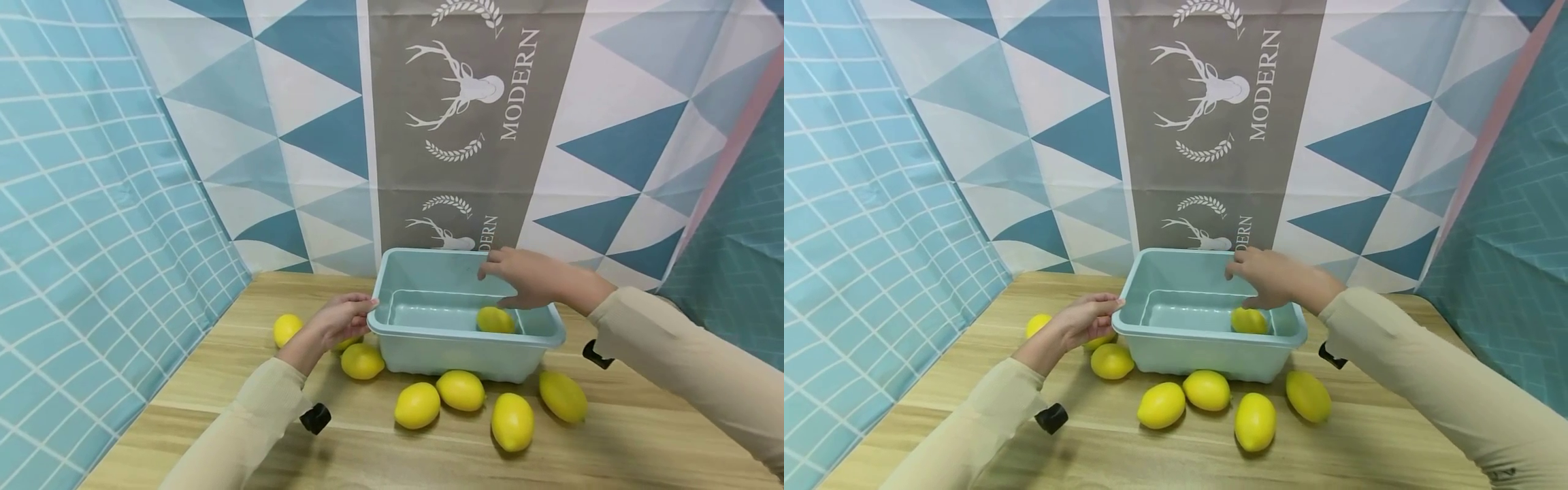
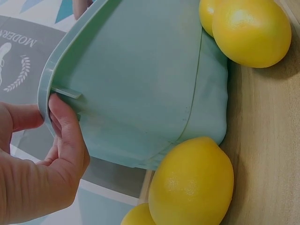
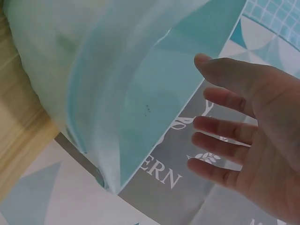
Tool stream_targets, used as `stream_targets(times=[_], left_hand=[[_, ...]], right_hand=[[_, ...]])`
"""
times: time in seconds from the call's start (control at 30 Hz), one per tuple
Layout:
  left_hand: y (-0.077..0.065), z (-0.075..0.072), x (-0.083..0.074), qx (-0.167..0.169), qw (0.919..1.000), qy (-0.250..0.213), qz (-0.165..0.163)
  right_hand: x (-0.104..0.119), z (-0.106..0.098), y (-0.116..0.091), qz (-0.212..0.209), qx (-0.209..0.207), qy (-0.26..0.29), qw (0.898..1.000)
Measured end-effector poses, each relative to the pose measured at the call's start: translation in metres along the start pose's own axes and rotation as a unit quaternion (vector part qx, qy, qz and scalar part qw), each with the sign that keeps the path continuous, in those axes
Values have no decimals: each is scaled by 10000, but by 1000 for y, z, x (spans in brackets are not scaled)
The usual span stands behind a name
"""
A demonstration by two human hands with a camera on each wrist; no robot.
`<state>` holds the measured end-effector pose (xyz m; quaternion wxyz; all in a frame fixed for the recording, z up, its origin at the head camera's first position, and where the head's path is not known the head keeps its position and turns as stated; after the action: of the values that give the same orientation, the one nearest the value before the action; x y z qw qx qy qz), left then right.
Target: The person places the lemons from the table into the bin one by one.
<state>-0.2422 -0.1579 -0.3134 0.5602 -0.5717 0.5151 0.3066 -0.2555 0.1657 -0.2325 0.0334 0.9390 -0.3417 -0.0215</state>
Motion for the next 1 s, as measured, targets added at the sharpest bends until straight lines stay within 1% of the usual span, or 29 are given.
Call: stream_targets(times=[0.1,0.23,0.43,0.7,1.0], left_hand=[[0,0,1,4,10000,-12,-2],[1,0,3,34,10000,-19,-3],[2,0,2,45,10000,-69,23],[3,0,2,89,9999,-99,42],[5,-1,2,114,9999,-88,78]], right_hand=[[3,1,-7,-114,-171,38,9998],[7,1,-17,-120,-372,219,9990],[8,6,-29,3,-611,385,9974],[8,13,-47,181,-873,389,9953],[12,18,-68,-175,-1423,236,9894]])
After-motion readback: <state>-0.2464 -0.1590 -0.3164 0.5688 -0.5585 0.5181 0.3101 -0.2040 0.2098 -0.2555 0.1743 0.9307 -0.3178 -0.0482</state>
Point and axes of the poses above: each hand's wrist, its own y-axis towards the middle knuckle, its own z-axis out of the palm, x = y × z, the point moved 1 cm from there along y, towards the middle knuckle, and after that the axes turned 9 degrees about y, right-handed, at the moved point
